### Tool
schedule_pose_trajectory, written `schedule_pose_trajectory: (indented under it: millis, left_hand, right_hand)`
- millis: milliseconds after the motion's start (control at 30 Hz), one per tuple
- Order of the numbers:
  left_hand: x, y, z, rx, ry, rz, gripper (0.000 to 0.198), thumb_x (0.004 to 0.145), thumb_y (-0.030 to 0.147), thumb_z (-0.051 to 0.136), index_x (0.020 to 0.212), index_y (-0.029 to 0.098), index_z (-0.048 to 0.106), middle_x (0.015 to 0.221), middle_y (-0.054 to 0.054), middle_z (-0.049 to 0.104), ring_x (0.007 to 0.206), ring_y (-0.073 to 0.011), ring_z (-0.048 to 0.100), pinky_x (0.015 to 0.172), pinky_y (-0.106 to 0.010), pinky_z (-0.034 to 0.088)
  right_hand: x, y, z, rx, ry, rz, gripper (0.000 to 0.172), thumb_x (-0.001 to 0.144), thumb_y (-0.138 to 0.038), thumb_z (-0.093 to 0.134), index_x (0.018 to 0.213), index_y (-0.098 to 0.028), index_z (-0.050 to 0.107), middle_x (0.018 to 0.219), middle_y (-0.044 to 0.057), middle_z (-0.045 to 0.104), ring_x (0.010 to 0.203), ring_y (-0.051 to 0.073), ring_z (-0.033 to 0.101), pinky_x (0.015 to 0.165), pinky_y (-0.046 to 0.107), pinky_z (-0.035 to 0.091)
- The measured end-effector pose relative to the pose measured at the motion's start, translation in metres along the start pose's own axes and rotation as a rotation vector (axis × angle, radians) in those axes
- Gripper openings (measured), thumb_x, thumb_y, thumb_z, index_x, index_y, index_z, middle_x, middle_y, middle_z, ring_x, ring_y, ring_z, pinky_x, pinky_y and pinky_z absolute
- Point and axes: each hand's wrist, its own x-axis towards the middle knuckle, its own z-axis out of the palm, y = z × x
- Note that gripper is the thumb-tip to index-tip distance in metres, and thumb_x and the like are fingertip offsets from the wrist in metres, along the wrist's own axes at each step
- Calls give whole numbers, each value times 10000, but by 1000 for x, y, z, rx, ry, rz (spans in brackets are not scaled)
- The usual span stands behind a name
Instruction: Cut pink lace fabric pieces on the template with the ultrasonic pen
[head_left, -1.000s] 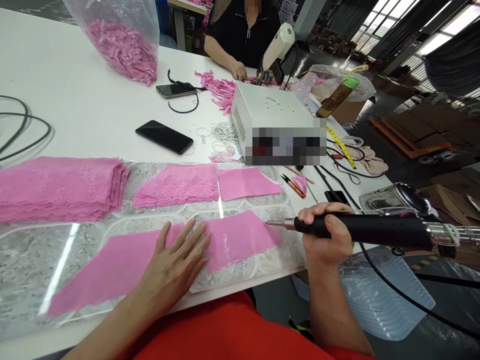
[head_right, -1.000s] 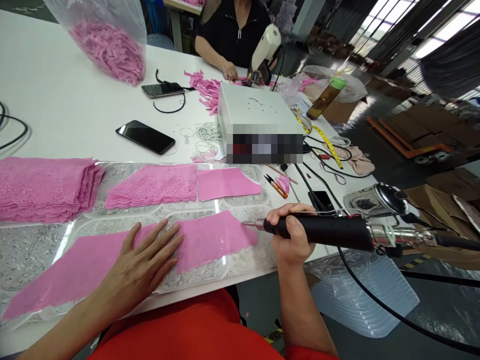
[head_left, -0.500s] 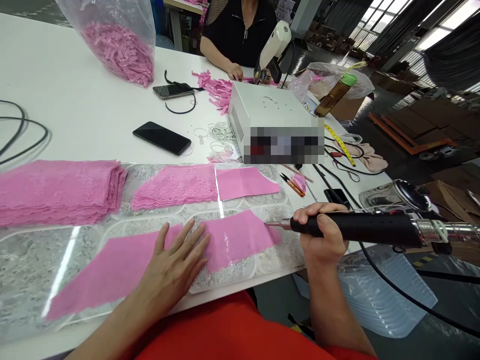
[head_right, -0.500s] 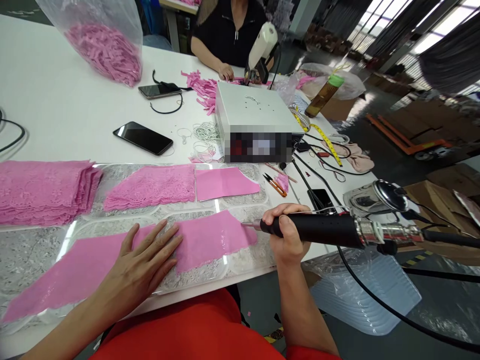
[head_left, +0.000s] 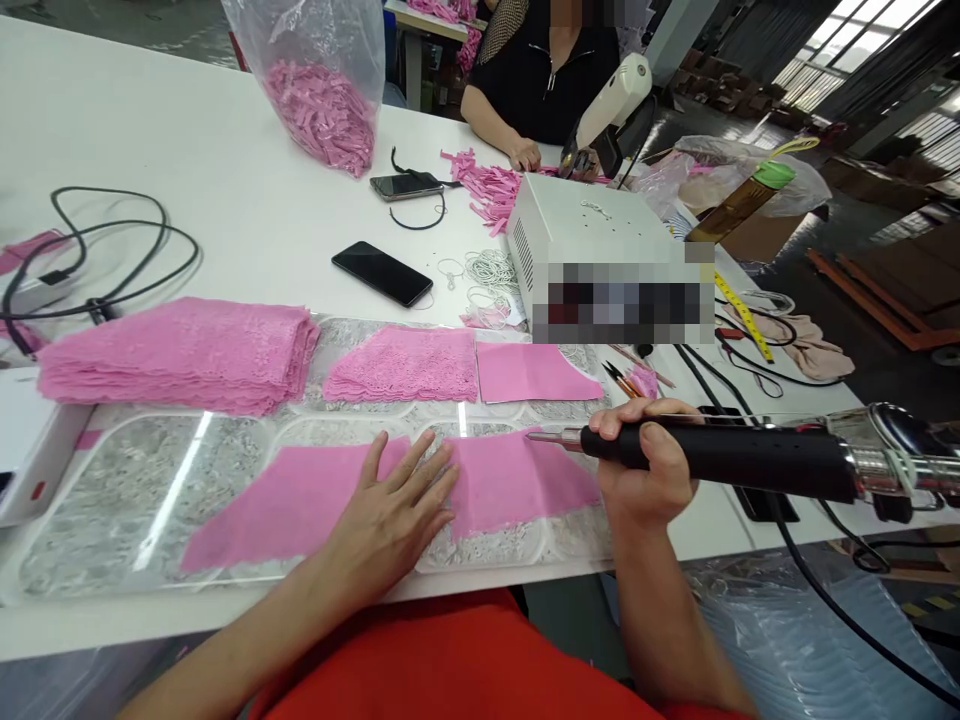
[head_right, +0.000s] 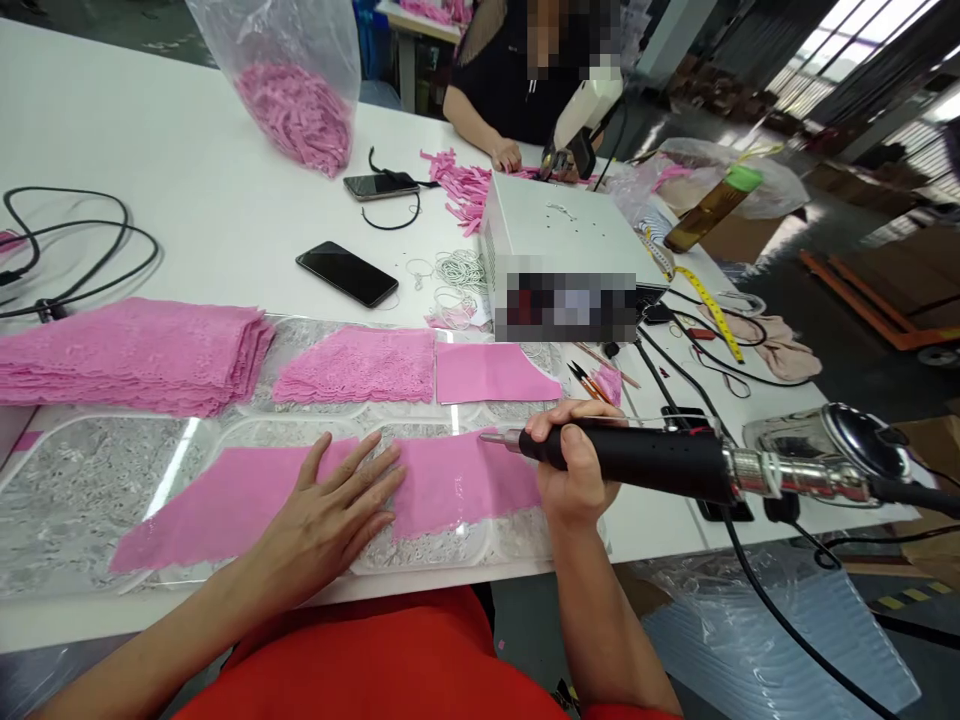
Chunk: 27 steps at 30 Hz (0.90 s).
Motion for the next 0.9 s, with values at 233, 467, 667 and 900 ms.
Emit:
schedule_pose_trajectory:
  millis: [233,467,667,900]
  left_hand:
    - [0,0,1,4,9,-1,303,1022,339,426,1212,193,612,1372,-53,596,1358,-245,460,1224,-513,50]
    - [-1,0,2,13,6,-5,300,1011,346,450,1209,198,619,1380,-53,589,1369,-245,445,1224,-516,26]
    - [-1,1,3,40,-23,-9,311,1017,358,430,1218,204,612,1372,-46,594,1358,-247,454,1220,-515,-7]
    - [-4,1,2,-7,-41,-27,300,1013,362,442,1229,220,594,1355,-45,601,1385,-250,418,1214,-544,4]
  right_hand:
    - [-1,4,6,-25,-7,25,92,686,-200,589,773,-200,558,682,-46,561,500,97,539,532,298,490]
    - [-2,6,7,-24,-31,13,93,681,-195,600,765,-196,560,675,-44,567,496,100,538,527,302,492]
    - [-2,6,7,-52,-58,9,94,674,-194,610,724,-196,529,676,-41,563,504,104,539,518,309,497]
    - [-9,3,21,-19,-100,39,90,676,-208,616,743,-198,556,681,-39,570,495,102,532,522,317,500]
